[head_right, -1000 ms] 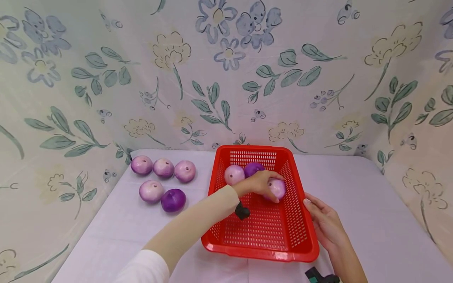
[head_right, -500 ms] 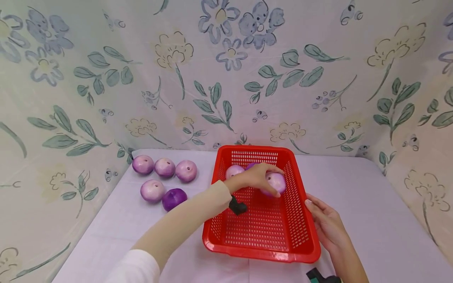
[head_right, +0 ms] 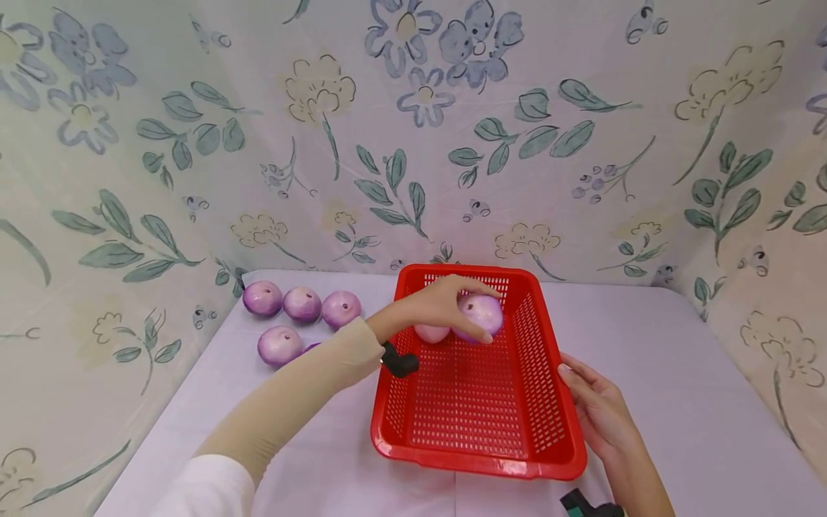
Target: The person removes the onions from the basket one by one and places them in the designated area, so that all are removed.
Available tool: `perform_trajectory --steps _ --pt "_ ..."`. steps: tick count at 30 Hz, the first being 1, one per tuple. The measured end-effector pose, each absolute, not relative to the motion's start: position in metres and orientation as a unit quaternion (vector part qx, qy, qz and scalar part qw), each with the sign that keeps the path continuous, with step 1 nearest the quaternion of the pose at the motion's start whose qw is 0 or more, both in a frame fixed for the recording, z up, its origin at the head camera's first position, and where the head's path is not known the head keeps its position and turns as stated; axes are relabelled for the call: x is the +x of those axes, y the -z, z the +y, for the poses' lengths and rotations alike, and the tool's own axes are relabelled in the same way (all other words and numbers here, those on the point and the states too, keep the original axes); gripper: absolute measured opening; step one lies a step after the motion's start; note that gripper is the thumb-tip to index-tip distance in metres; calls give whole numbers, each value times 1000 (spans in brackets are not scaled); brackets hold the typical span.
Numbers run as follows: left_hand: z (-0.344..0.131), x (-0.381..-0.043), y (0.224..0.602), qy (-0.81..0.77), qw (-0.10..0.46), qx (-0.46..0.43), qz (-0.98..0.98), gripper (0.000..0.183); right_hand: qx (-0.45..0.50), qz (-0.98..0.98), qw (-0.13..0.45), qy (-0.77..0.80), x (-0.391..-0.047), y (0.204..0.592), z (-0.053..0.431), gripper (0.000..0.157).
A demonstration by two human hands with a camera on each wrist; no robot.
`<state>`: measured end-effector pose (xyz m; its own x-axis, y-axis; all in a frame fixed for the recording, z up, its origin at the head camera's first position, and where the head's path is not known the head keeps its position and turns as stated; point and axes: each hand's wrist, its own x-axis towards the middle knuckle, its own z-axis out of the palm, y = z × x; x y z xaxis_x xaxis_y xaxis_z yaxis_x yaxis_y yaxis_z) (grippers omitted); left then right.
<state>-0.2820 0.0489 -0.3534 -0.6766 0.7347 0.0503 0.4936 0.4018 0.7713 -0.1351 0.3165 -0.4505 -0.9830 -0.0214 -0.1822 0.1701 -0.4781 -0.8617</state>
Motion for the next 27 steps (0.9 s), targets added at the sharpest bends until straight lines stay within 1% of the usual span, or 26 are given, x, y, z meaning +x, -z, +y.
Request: perform_trajectory --steps 9,15,21,27 --pt "4 -285 335 -387 109 370 837 68 81 509 62 855 -136 449 317 27" --pt "-27 -289 331 -390 107 363 840 68 83 510 63 854 -135 449 317 27" --pt "-61 -295 331 -393 92 327 855 74 77 505 64 857 -136 449 316 28" --pt "-98 -297 326 -406 75 284 865 71 85 507 64 855 -136 448 317 28"
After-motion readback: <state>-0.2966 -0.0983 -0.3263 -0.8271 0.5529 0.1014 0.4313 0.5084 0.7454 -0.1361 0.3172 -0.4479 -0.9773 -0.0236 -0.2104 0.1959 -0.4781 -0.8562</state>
